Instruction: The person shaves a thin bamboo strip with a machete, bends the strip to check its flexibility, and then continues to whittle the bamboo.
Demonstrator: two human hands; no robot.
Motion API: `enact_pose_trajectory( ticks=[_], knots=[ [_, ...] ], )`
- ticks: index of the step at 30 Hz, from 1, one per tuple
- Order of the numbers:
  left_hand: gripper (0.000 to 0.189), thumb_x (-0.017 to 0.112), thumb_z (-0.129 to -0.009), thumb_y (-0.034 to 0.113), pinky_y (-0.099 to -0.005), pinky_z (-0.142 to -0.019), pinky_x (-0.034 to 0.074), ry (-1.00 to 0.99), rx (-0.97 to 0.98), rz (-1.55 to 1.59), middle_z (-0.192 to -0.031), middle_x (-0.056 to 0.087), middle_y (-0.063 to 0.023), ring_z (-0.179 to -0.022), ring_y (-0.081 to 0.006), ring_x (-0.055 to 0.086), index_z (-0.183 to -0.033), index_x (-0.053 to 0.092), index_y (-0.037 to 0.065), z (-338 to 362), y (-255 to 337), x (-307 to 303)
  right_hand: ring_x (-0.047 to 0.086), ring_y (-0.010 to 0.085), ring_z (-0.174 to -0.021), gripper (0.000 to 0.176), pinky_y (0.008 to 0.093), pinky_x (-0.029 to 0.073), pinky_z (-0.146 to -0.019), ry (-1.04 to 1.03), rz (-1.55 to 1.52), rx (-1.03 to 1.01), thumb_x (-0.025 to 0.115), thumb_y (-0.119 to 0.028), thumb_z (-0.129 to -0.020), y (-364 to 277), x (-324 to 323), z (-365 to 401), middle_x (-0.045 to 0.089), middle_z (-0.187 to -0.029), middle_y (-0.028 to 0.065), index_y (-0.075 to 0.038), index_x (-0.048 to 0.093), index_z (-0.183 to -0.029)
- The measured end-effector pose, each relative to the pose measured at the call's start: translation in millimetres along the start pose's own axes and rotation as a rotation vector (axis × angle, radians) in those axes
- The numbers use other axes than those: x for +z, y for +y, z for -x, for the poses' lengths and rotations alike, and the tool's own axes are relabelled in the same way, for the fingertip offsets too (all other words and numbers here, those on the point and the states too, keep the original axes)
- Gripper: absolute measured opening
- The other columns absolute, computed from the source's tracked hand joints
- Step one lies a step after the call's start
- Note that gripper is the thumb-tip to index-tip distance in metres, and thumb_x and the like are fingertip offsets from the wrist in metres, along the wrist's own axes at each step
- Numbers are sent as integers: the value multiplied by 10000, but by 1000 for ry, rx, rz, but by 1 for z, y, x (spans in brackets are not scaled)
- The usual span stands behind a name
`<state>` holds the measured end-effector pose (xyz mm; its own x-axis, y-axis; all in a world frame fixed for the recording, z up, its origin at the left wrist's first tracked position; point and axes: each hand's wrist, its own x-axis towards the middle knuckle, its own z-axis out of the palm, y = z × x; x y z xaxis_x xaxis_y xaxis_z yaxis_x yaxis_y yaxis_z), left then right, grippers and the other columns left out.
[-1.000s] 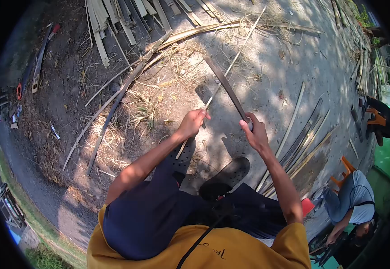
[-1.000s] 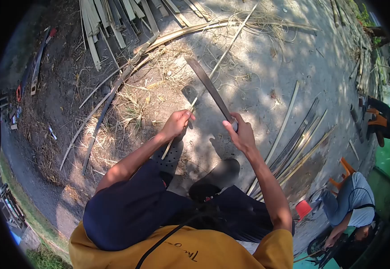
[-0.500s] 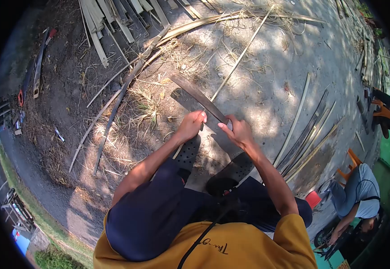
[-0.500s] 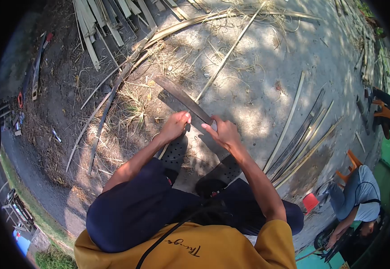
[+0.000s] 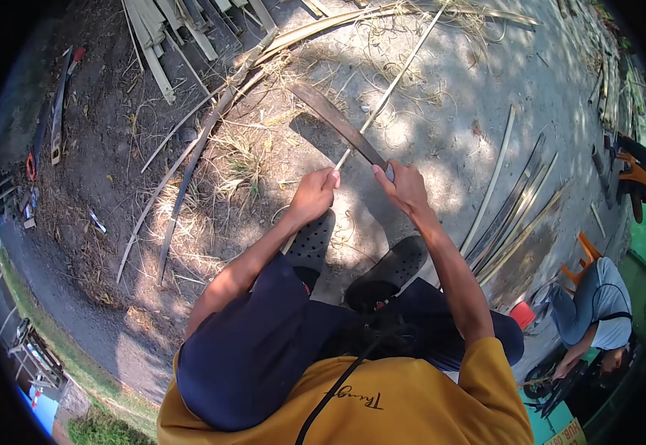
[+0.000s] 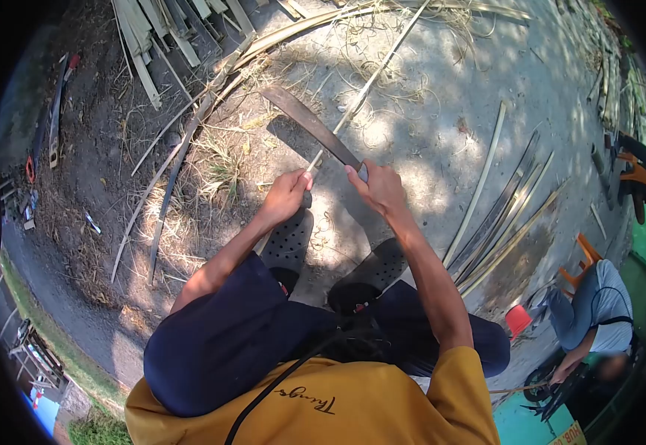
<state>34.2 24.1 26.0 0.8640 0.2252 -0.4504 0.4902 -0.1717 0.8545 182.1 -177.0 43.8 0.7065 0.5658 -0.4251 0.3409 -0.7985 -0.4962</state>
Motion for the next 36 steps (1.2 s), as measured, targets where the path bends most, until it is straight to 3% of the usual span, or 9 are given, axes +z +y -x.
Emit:
enact_pose_trajectory(
  ticks=[3, 9, 11, 13, 15, 16, 20, 31, 36],
  knots=[
    [351, 455, -1090, 233, -436, -650, 461, 25, 144, 93, -660, 552, -151, -615, -275, 568, -853, 595, 13, -8, -4, 4, 689, 462, -675, 594, 533, 534, -668, 48, -30, -45, 596, -592, -984, -11, 18, 13, 640, -641, 251, -11, 718, -978],
    [320, 464, -1074, 199, -406, -630, 438, -34, 66, 110, -663, 567, -140, -616, -245, 546, -844, 589, 16, 4, -17, -5, 690, 470, -694, 667, 539, 534, -680, 24, 34, -20, 597, -639, -958, -4, 0, -9, 636, -658, 270, 16, 721, -966],
    [313, 467, -1103, 207, -335, -654, 402, -77, 38, 79, -698, 471, -10, -684, -124, 444, -838, 537, 56, 4, -17, -9, 707, 489, -734, 684, 558, 560, -703, -15, -24, 42, 570, -665, -965, -9, -14, -17, 667, -674, 260, 2, 719, -968],
    [310, 461, -1099, 197, -344, -652, 404, -76, 13, 81, -690, 475, -28, -668, -142, 444, -840, 535, 45, 3, -11, -7, 698, 505, -741, 654, 561, 555, -722, -33, -81, 13, 585, -625, -973, -18, 2, -7, 648, -694, 311, 15, 718, -977],
    [306, 459, -1094, 192, -352, -649, 406, 14, 132, 68, -685, 486, -48, -659, -155, 448, -846, 536, 32, -4, -6, -6, 677, 480, -691, 583, 529, 532, -683, 17, -29, -111, 637, -565, -966, -21, 18, 12, 606, -652, 289, 12, 714, -942],
    [298, 463, -1089, 189, -361, -653, 417, 11, 119, -27, -693, 505, -79, -659, -172, 470, -855, 549, 25, 0, -2, -9, 707, 496, -775, 653, 570, 555, -747, -69, -22, -102, 582, -644, -961, -22, 15, 12, 672, -737, 310, -6, 723, -968],
    [318, 460, -1090, 209, -383, -678, 446, -7, -4, -2, -706, 527, -116, -664, -214, 514, -857, 567, 22, 13, -9, -14, 710, 471, -758, 676, 558, 555, -753, -72, 53, -18, 545, -674, -967, -10, -7, -16, 666, -681, 260, -21, 720, -949],
    [368, 458, -1114, 254, -360, -689, 441, -22, 21, 36, -700, 534, -96, -673, -203, 506, -859, 570, 13, 25, 1, -21, 689, 484, -728, 687, 565, 533, -740, -17, 76, -51, 538, -666, -965, -5, -6, -9, 654, -684, 264, 0, 690, -893],
    [344, 463, -1087, 205, -425, -670, 461, -7, 36, -24, -679, 555, -161, -631, -293, 552, -838, 588, 4, 26, 3, -28, 698, 463, -745, 672, 549, 541, -743, -26, 26, 39, 575, -644, -962, 7, -30, -32, 655, -678, 249, 14, 704, -914]
  ],
)
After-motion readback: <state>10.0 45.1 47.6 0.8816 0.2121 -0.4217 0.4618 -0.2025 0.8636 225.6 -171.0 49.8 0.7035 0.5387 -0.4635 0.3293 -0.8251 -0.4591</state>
